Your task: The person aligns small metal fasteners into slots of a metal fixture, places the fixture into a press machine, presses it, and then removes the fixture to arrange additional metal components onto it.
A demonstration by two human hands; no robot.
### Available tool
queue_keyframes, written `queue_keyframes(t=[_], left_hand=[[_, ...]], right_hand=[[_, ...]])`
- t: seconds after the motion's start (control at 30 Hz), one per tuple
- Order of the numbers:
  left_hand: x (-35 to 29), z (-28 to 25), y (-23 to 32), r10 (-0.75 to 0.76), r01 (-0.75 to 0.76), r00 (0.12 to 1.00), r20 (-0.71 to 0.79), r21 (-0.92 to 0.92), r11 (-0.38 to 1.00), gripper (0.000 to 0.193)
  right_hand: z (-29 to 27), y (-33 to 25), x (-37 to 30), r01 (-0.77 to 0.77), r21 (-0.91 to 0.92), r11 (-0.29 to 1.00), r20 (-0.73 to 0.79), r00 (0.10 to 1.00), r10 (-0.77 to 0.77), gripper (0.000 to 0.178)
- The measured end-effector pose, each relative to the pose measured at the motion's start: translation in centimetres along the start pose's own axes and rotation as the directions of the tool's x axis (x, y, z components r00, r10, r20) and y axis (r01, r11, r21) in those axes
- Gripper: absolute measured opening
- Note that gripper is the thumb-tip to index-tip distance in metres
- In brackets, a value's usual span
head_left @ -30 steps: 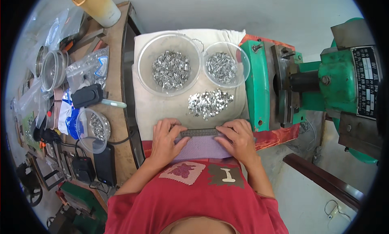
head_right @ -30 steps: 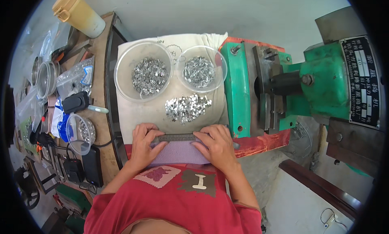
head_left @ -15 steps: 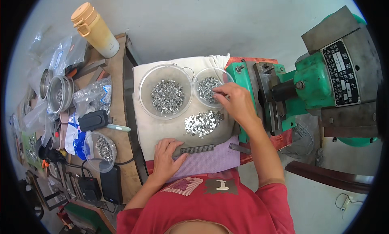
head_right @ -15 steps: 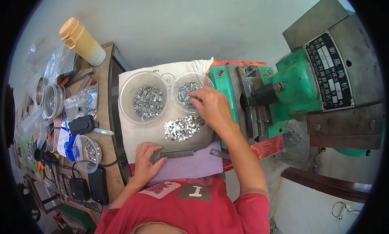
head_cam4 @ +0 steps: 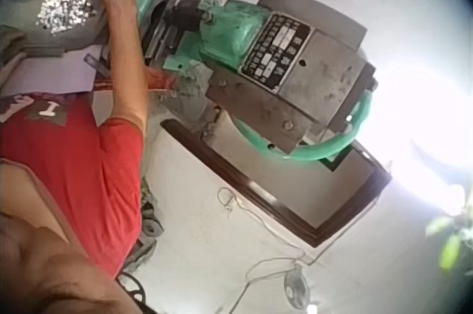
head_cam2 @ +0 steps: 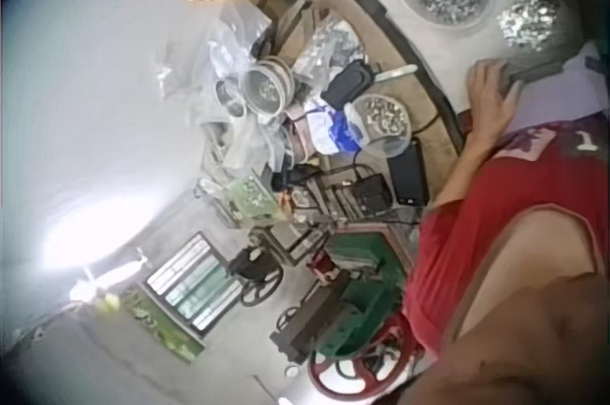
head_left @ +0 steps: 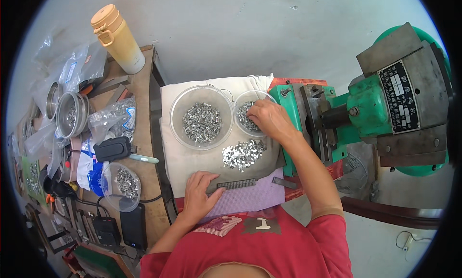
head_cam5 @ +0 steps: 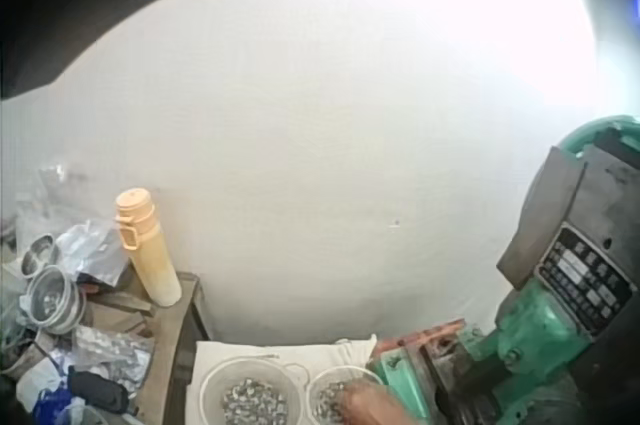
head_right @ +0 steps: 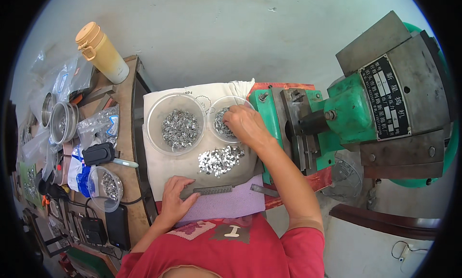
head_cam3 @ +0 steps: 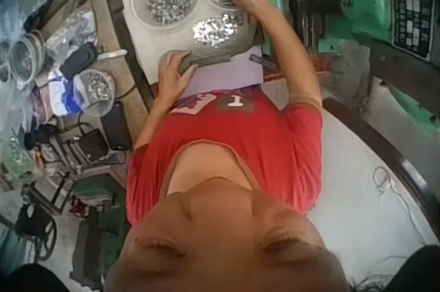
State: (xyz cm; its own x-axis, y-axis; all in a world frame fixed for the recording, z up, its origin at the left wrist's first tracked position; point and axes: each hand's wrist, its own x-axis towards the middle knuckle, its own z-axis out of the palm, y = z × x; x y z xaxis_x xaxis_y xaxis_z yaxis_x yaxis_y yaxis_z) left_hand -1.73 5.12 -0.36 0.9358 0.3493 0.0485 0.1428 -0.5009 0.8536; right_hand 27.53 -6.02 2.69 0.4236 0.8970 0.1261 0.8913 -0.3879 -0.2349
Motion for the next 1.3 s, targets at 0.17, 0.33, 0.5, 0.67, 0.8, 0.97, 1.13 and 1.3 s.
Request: queue_keyframes(t=[0.17,0.33,0.5,0.67,0.8,0.97,1.13,1.3], left_hand=[[0.1,0.0,0.0,-0.014,0.014,1.000,0.009,-0.027,1.000,0.041],[0.1,0.0,-0.2,-0.031,0.032,0.999,0.019,-0.028,0.999,0.041],[0.1,0.0,-0.2,-0.012,0.012,1.000,0.007,-0.029,1.000,0.042],[0.0,0.1,-0.3,0.022,-0.022,1.000,-0.004,-0.014,1.000,0.043],[0.0,0.1,-0.3,0.021,-0.021,1.000,-0.010,-0.016,1.000,0.045],[0.1,0.2,-0.3,0.017,-0.017,1.000,-0.010,-0.015,1.000,0.046],[0.1,-0.1,0.1,-0.015,0.014,1.000,-0.011,-0.086,0.996,0.046],[0.2,-0.5,1.4,-0.087,0.090,0.996,0.022,-0.193,0.977,0.042]], right_hand=[[-0.2,0.1,0.2,0.045,-0.006,0.999,0.033,0.998,-0.045,0.007],[-0.2,0.2,0.4,0.081,-0.051,0.995,0.078,0.994,-0.077,0.008],[-0.5,0.1,0.6,0.124,0.014,0.992,0.079,0.989,-0.125,0.009],[0.1,0.0,0.9,0.168,-0.074,0.983,0.103,0.982,-0.160,0.012],[0.6,0.0,0.8,0.134,-0.116,0.984,0.107,0.987,-0.122,0.012],[1.0,-0.1,1.0,0.175,-0.106,0.979,0.075,0.983,-0.167,0.014],[1.1,-0.4,1.3,0.151,-0.078,0.985,0.065,0.987,-0.146,0.016],[1.3,0.0,1.6,0.134,-0.044,0.990,0.108,0.986,-0.129,0.014]])
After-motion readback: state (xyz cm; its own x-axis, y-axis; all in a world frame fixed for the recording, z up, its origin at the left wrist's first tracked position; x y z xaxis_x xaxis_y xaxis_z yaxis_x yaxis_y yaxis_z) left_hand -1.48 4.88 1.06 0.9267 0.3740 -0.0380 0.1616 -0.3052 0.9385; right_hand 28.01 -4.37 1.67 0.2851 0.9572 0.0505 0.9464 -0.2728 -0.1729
